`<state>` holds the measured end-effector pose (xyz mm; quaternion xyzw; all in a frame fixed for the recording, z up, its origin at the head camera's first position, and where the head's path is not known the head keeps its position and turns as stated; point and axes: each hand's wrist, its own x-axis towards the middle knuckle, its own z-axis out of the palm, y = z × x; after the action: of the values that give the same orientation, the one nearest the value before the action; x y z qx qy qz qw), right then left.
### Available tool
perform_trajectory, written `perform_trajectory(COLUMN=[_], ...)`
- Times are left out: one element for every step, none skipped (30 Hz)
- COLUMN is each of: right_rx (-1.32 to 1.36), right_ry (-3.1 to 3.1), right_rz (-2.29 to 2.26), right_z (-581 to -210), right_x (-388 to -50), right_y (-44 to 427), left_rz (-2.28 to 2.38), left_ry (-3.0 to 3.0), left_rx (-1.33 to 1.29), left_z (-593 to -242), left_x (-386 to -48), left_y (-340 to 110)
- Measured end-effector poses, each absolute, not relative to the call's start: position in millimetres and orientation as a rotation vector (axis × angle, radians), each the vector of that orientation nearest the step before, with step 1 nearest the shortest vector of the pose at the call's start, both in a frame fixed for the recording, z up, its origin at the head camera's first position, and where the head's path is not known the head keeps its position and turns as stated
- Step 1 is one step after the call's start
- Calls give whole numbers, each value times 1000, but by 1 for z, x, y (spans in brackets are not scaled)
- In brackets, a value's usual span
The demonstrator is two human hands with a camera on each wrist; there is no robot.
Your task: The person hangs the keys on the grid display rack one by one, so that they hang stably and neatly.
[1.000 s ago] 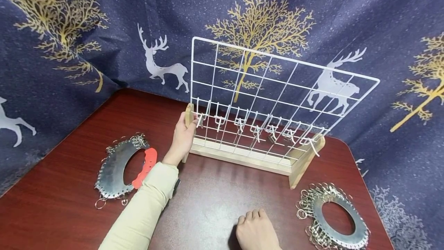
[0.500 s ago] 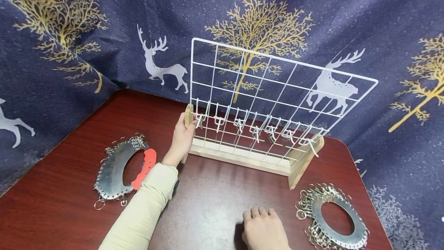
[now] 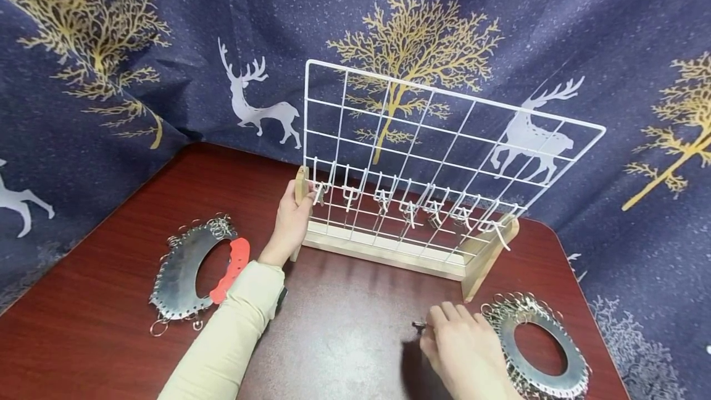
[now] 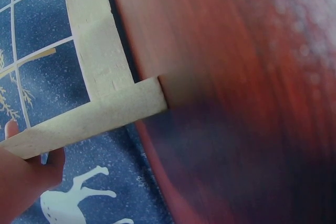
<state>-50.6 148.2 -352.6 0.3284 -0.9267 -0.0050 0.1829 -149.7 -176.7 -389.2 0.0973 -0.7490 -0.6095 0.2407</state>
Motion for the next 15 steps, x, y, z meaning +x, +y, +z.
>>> perform_trajectory(right_rx=[913,901,892,883,874,863,856,843,827,807,785,761,741,713,695], right_ry=[-2610,-2606,-2602,-2591,-2585,-2578,-2568,-2578,-2590,-2605,-2627,-2643,-2656,-2667,-2665], right_rz=[0,17,27,39,50,65,81,102,130,163,198,232,265,298,324], right_z=[-351,-349,-348,-347,-346,-346,-345,-344,-343,-341,-339,-338,-336,-334,-332], right_x=[-52,-53,-54,-56,-57,-58,-59,-60,-60,-61,-61,-61,-62,-62,-63], right_y=[150,152,154,156,158,159,161,162,163,164,165,166,166,167,168], left_rz=[-1668,-1667,-1669,-1670,-1671,-1672,-1675,-1678,-1680,-1679,-1680,-1678,-1678,-1679,-1680], left_ry=[-2048,-2047,-2045,-2043,-2040,-2037,-2035,-2033,-2032,-2032,-2031,-2033,-2034,-2034,-2031], left_rx=[265,265,264,262,259,256,252,249,246,246,247,251,253,254,254], left_z=[-389,-389,-389,-390,-390,-390,-390,-390,-390,-390,-390,-390,-390,-390,-389], left_x=[-150,-150,-150,-150,-150,-150,-150,-150,-150,-150,-150,-150,-150,-150,-151], left_y=[-177,-177,-177,-176,-176,-177,-177,-177,-177,-177,-177,-177,-176,-176,-176])
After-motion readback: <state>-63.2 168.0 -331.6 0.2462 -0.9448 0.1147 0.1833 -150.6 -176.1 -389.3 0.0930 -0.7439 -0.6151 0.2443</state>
